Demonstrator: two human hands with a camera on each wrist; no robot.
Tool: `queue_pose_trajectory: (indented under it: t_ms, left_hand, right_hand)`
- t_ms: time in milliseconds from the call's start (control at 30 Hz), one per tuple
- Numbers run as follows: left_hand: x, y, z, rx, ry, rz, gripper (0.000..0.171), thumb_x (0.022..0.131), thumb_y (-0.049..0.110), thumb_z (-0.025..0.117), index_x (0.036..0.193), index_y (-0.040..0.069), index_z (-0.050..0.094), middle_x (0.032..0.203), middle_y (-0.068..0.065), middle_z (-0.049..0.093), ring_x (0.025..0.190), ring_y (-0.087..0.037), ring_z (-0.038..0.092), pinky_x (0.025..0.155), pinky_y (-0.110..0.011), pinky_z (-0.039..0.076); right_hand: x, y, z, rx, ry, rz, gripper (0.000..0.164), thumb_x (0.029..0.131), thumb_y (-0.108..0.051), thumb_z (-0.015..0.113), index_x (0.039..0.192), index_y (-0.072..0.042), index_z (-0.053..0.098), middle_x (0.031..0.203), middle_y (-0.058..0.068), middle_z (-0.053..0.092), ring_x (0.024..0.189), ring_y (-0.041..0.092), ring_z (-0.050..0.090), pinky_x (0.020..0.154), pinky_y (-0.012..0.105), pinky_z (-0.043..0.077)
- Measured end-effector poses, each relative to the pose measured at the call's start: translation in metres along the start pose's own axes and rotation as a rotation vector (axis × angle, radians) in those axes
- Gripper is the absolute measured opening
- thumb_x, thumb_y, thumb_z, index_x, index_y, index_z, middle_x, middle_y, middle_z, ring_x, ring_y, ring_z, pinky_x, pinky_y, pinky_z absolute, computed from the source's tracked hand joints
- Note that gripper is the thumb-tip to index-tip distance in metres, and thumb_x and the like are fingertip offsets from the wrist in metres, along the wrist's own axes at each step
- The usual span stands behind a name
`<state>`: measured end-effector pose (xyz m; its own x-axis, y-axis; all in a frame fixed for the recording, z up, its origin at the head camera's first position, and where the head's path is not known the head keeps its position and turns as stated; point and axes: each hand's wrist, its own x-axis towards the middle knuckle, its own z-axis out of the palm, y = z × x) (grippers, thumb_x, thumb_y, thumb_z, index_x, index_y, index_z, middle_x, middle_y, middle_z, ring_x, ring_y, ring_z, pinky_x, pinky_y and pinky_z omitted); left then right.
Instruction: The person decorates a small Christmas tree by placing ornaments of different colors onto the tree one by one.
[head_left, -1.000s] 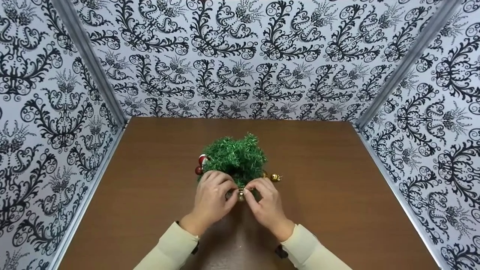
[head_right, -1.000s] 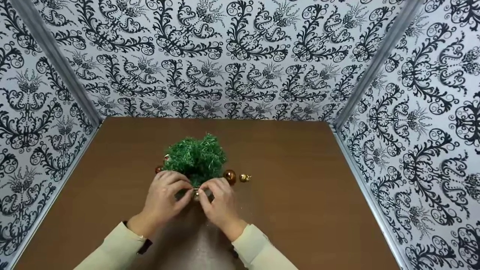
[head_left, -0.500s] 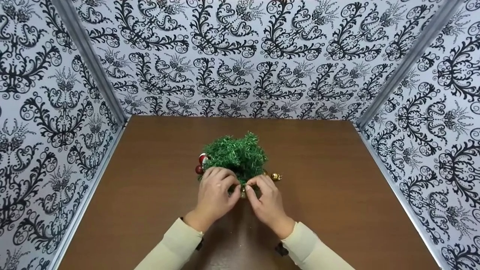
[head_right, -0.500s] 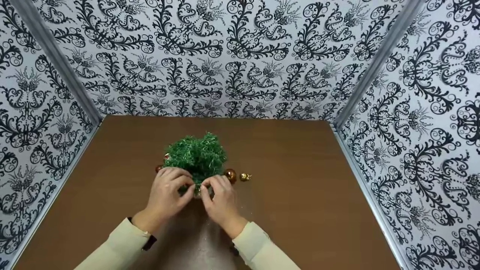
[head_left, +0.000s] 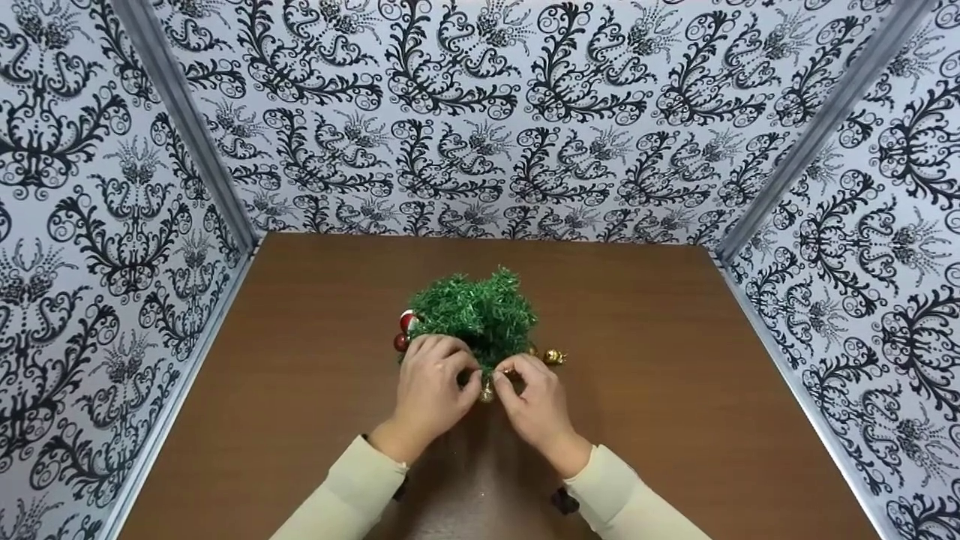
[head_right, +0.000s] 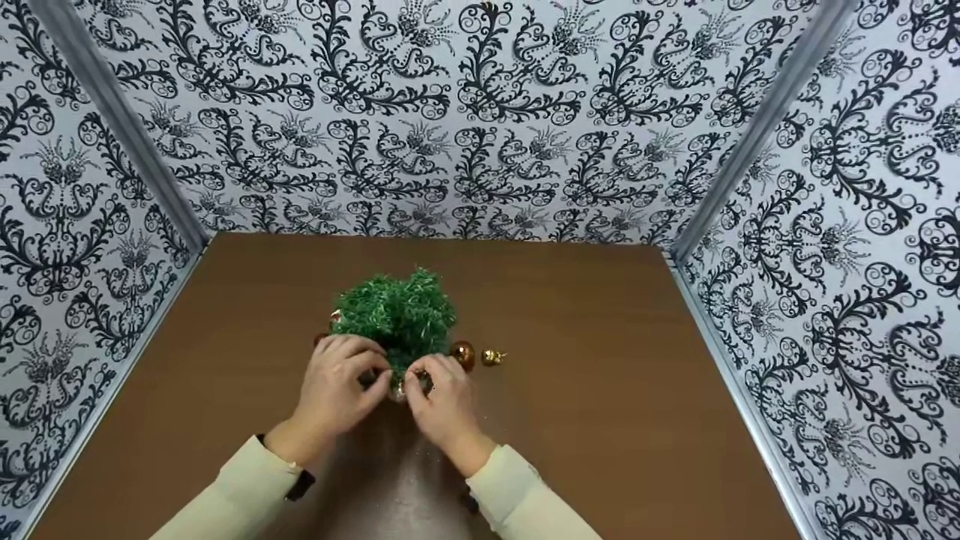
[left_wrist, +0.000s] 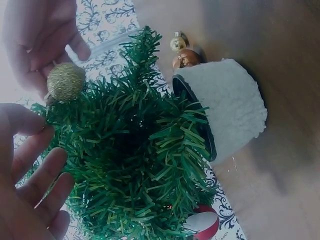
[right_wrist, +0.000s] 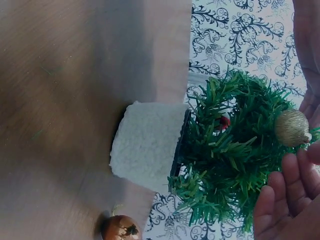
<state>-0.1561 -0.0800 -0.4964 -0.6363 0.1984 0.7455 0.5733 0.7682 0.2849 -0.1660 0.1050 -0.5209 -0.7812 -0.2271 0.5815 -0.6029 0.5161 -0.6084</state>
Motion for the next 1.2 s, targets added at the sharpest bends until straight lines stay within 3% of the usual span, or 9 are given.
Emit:
queue_pose_trajectory:
  t_ms: [200,467,767,967,1200]
  left_hand:
    - [0.0,-0.003,-0.002,-0.009,-0.041,0.013,0.009,0.079,0.018,0.079,0.074,0.019,0.072,0.089,0.004,0.064,0.09,-0.021,0.06,0.091,-0.043,0.045]
    - [0.0,-0.004,-0.002,0.008,-0.021,-0.012,0.009,0.079,0.017,0.079,0.075,0.018,0.072,0.087,0.004,0.064,0.089,-0.022,0.061,0.09,-0.043,0.045]
    - [-0.002,-0.005,-0.003,0.065,-0.055,0.1,0.006,0.078,0.013,0.071,0.072,0.014,0.071,0.087,-0.001,0.064,0.088,-0.025,0.059,0.093,-0.044,0.044]
    - [-0.003,-0.004,-0.005,0.077,-0.089,0.099,0.006,0.079,0.016,0.071,0.073,0.013,0.07,0.087,-0.001,0.063,0.087,-0.025,0.059,0.093,-0.044,0.044]
    - [-0.003,-0.002,-0.006,0.099,-0.082,0.082,0.008,0.08,0.018,0.071,0.075,0.014,0.067,0.087,-0.001,0.063,0.087,-0.025,0.058,0.092,-0.044,0.044]
  right_hand:
    - [0.0,-0.001,-0.002,-0.047,-0.019,0.039,0.011,0.089,-0.015,0.071,0.086,-0.024,0.066,0.086,-0.017,0.062,0.082,0.008,0.061,0.072,0.035,0.052]
    - [0.001,-0.003,-0.002,-0.071,-0.046,0.068,0.012,0.088,-0.017,0.072,0.084,-0.027,0.067,0.084,-0.018,0.061,0.078,0.005,0.06,0.069,0.031,0.051]
    - [-0.003,0.001,-0.002,-0.176,-0.054,-0.05,0.009,0.083,-0.017,0.073,0.081,-0.023,0.067,0.08,-0.013,0.062,0.072,0.007,0.059,0.06,0.03,0.05]
    - [-0.005,0.005,-0.007,-0.222,-0.075,-0.099,0.009,0.08,-0.021,0.076,0.081,-0.022,0.067,0.079,-0.011,0.062,0.072,0.008,0.06,0.06,0.032,0.051]
    - [-0.005,0.008,-0.012,-0.228,-0.056,-0.093,0.009,0.082,-0.023,0.077,0.082,-0.023,0.067,0.081,-0.012,0.063,0.075,0.007,0.059,0.06,0.032,0.051]
